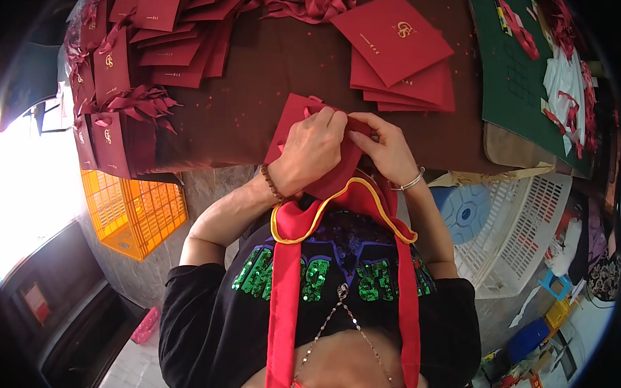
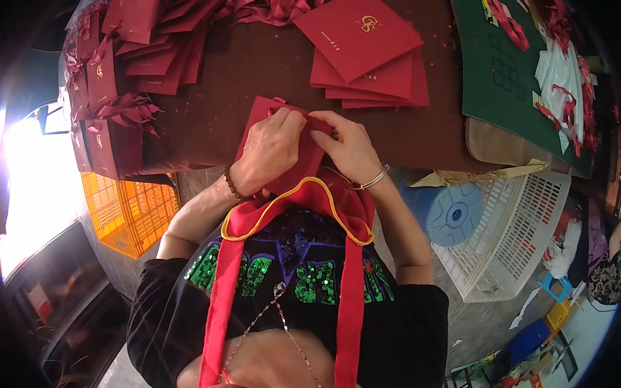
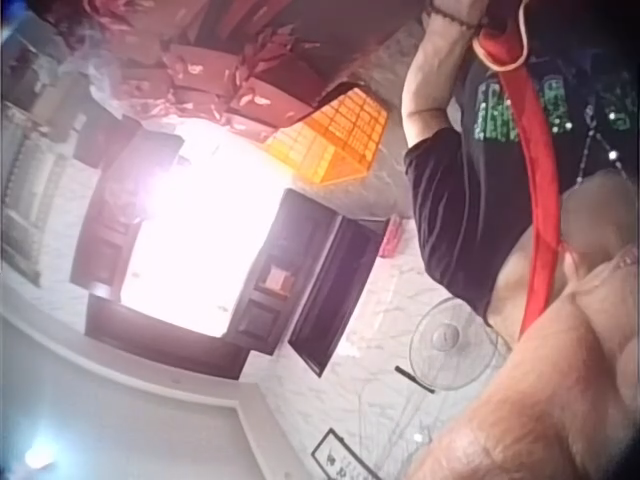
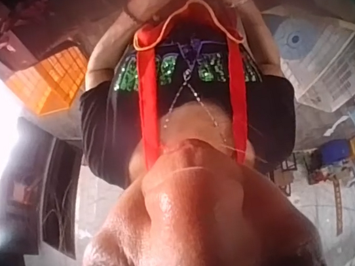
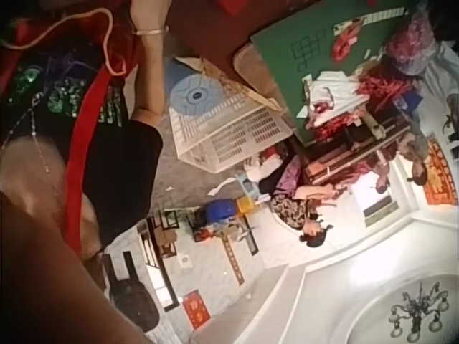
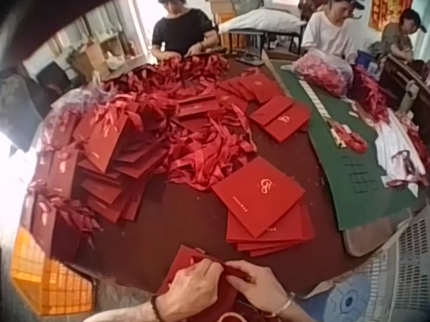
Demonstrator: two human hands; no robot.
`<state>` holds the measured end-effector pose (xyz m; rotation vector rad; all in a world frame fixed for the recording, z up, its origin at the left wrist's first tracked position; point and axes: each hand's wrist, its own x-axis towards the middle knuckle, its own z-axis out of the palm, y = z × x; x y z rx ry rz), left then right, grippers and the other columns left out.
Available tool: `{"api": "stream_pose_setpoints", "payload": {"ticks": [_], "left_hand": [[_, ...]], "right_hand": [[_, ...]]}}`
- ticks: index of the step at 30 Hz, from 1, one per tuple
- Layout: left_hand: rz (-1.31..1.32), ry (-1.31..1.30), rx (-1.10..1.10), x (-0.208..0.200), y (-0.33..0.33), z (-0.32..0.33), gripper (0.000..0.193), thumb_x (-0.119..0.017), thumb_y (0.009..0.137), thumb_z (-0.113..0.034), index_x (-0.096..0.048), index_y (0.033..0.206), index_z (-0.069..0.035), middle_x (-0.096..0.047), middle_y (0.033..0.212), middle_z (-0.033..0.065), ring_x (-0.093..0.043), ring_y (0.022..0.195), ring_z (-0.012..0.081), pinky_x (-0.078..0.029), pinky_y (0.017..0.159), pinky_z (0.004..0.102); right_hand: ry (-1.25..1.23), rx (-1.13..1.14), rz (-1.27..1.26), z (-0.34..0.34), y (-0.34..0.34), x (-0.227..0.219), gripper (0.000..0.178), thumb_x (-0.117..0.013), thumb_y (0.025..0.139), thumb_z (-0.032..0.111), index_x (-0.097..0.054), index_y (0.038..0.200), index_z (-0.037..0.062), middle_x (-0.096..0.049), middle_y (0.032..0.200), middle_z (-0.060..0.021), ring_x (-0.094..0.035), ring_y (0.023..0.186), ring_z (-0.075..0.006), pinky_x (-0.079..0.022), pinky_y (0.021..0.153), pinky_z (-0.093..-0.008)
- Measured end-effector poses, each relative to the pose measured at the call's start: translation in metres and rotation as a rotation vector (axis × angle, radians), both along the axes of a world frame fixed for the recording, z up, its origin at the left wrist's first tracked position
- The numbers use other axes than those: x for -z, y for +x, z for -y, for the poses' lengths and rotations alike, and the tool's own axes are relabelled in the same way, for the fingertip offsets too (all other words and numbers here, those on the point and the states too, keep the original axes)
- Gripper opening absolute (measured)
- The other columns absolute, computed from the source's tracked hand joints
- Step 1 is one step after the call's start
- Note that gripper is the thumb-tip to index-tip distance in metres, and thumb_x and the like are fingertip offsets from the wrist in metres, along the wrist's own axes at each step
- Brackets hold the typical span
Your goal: The person ties decorative red ribbons onto red gift envelopes by hand.
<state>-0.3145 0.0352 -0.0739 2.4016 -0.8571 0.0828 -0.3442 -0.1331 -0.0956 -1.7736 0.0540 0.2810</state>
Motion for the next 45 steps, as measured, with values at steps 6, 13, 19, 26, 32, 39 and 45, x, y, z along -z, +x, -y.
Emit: {"api": "stream_pose_setpoints", "payload": {"ticks": [6,13,19,26,32,39,45], "left_hand": [[0.018,0.003,-0.007,-0.005,0.0,0.005,0.012,-0.054,0.074,0.001,-0.049,0.085,0.0,-0.054,0.078,0.0142,-0.06,0.065,0.0298,-0.049,0.052,0.0373],[-0.79,-0.394,-0.03,-0.025,0.019,-0.011,0.029,-0.061,0.081,-0.002,-0.054,0.109,0.002,-0.064,0.075,0.0112,-0.063,0.063,0.0152,-0.05,0.059,0.0263],[-0.188,-0.065,0.002,-0.032,0.019,-0.018,0.015,-0.066,0.079,-0.012,-0.061,0.09,-0.003,-0.062,0.072,0.0093,-0.062,0.061,0.0239,-0.048,0.055,0.0313],[0.111,0.056,0.06,-0.042,0.028,-0.018,0.012,-0.065,0.077,-0.022,-0.062,0.079,-0.011,-0.055,0.075,0.0035,-0.052,0.079,0.0231,-0.037,0.066,0.0364],[-0.395,0.293,0.346,-0.039,0.066,-0.032,0.018,-0.053,0.085,-0.025,-0.068,0.084,-0.014,-0.056,0.082,-0.0001,-0.048,0.091,0.02,-0.03,0.083,0.0349],[-1.013,0.172,0.264,-0.045,0.088,-0.03,0.022,-0.06,0.073,-0.026,-0.065,0.075,-0.004,-0.051,0.055,0.0011,-0.046,0.053,0.0099,-0.038,0.051,0.0268],[-1.043,-0.16,0.054,-0.025,0.087,-0.019,0.015,-0.057,0.077,-0.013,-0.062,0.072,0.0,-0.053,0.061,-0.0025,-0.045,0.058,0.0053,-0.038,0.053,0.0231]], "right_hand": [[0.075,-0.015,-0.106,0.0,0.003,-0.007,0.03,-0.059,0.085,0.006,-0.057,0.114,0.0007,-0.062,0.089,-0.0022,-0.054,0.078,-0.0059,-0.046,0.07,-0.0219],[-0.057,-0.082,-0.007,-0.001,0.002,-0.028,0.031,-0.06,0.084,0.007,-0.056,0.115,0.004,-0.064,0.086,-0.0017,-0.053,0.07,-0.0049,-0.045,0.064,-0.0219],[-0.106,-0.121,0.077,-0.006,0.004,-0.044,0.032,-0.062,0.082,0.009,-0.057,0.114,0.0047,-0.063,0.084,-0.0021,-0.048,0.064,-0.0041,-0.041,0.058,-0.0218],[0.002,0.041,0.055,-0.007,0.001,-0.029,0.024,-0.065,0.081,0.009,-0.056,0.102,0.0022,-0.061,0.079,-0.0028,-0.05,0.065,-0.0046,-0.042,0.06,-0.0217],[-0.127,-0.081,0.085,-0.014,0.005,-0.042,0.019,-0.066,0.081,0.009,-0.058,0.096,0.0015,-0.062,0.076,-0.0059,-0.055,0.065,-0.0073,-0.044,0.059,-0.0229],[-0.198,-0.199,0.15,-0.019,0.013,-0.051,0.019,-0.065,0.081,0.008,-0.058,0.096,0.0008,-0.063,0.08,-0.0092,-0.058,0.067,-0.0112,-0.046,0.061,-0.0249],[-0.112,-0.156,0.187,-0.014,0.024,-0.035,0.039,-0.068,0.078,0.007,-0.045,0.109,0.0032,-0.062,0.089,-0.011,-0.062,0.082,-0.0171,-0.047,0.071,-0.0284]]}}
